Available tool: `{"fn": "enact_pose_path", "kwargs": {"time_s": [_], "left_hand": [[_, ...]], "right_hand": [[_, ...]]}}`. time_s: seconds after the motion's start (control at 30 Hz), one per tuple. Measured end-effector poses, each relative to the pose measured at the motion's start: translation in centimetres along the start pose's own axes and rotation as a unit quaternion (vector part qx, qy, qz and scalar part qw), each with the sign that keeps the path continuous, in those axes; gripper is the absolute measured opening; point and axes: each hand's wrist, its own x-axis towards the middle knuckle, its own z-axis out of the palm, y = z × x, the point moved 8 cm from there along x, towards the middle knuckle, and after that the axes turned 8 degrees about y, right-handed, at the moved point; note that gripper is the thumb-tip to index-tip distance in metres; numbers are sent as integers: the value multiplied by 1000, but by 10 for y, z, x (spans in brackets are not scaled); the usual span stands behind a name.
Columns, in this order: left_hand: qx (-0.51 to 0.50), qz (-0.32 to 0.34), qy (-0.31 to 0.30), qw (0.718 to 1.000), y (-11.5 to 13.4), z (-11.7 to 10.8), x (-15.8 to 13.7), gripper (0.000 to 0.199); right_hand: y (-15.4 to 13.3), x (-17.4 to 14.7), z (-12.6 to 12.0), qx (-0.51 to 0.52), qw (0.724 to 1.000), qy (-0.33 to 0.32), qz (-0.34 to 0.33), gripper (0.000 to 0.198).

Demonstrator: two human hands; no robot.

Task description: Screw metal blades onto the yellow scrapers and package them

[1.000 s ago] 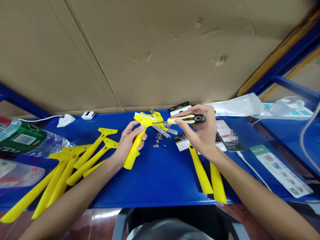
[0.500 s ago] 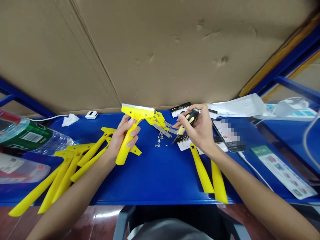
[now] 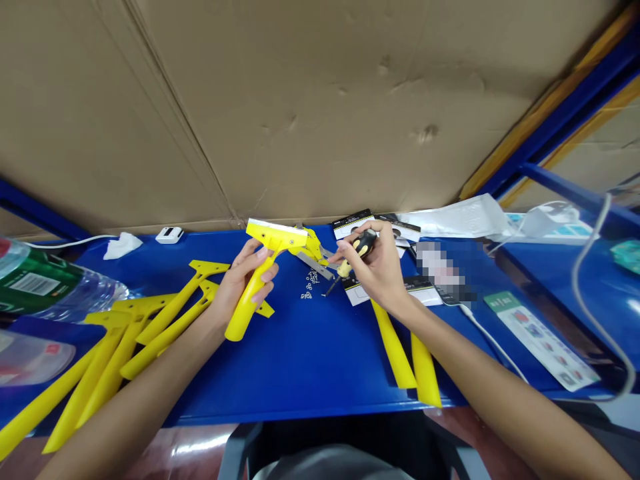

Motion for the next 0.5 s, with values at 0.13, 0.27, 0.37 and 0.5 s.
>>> {"fn": "enact_pose_path", "kwargs": {"time_s": [0.13, 0.27, 0.37, 0.5], "left_hand": [[1, -4, 8, 1000, -2, 0, -1, 29], [-1, -11, 14, 1000, -4, 0, -1, 27], [-3, -10, 15, 1000, -4, -1, 1, 27], [-2, -13, 26, 1000, -5, -2, 1, 27]], "right_hand": [[-1, 0, 0, 0, 1000, 2, -4, 37], [-1, 1, 1, 4, 1000, 4, -5, 37], [1, 1, 1, 2, 1000, 0, 1, 38], [3, 1, 1, 11, 1000, -5, 2, 40]]}}
